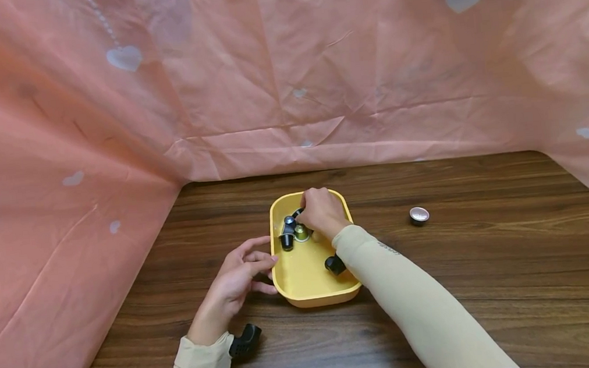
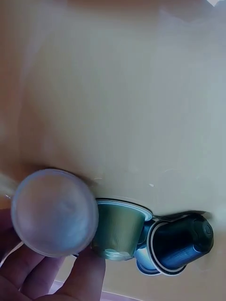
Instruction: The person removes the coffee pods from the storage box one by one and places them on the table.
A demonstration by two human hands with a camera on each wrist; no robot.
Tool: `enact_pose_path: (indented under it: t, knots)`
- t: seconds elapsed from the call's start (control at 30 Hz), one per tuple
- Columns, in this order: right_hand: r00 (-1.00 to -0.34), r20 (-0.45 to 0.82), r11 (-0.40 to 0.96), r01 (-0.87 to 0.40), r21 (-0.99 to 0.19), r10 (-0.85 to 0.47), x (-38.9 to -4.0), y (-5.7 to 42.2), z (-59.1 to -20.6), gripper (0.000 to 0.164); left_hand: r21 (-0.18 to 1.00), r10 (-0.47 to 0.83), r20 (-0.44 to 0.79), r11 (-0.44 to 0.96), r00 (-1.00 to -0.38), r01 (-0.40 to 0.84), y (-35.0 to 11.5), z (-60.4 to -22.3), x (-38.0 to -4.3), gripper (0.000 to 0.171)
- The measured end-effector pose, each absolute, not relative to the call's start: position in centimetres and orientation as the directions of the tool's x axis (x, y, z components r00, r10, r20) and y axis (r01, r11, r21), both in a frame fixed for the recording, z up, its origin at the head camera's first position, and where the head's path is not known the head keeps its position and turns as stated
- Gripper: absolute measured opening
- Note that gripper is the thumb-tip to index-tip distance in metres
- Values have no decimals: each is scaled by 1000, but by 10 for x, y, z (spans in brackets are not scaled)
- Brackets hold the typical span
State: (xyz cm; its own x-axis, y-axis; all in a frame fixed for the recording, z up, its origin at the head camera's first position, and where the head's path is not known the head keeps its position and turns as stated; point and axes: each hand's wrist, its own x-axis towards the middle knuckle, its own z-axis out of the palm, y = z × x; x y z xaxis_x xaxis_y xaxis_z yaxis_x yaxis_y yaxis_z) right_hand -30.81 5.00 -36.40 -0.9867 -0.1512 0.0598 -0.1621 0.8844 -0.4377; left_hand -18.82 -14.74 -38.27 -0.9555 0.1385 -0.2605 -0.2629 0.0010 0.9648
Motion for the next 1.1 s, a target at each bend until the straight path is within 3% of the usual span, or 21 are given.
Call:
enact_pose_path:
  t: [1.1]
  knots:
    - [-988, 26, 825, -142, -547, -153, -306, 51, -364, 21, 965, 135, -262, 14, -956, -262, -148, -383, -188, 56]
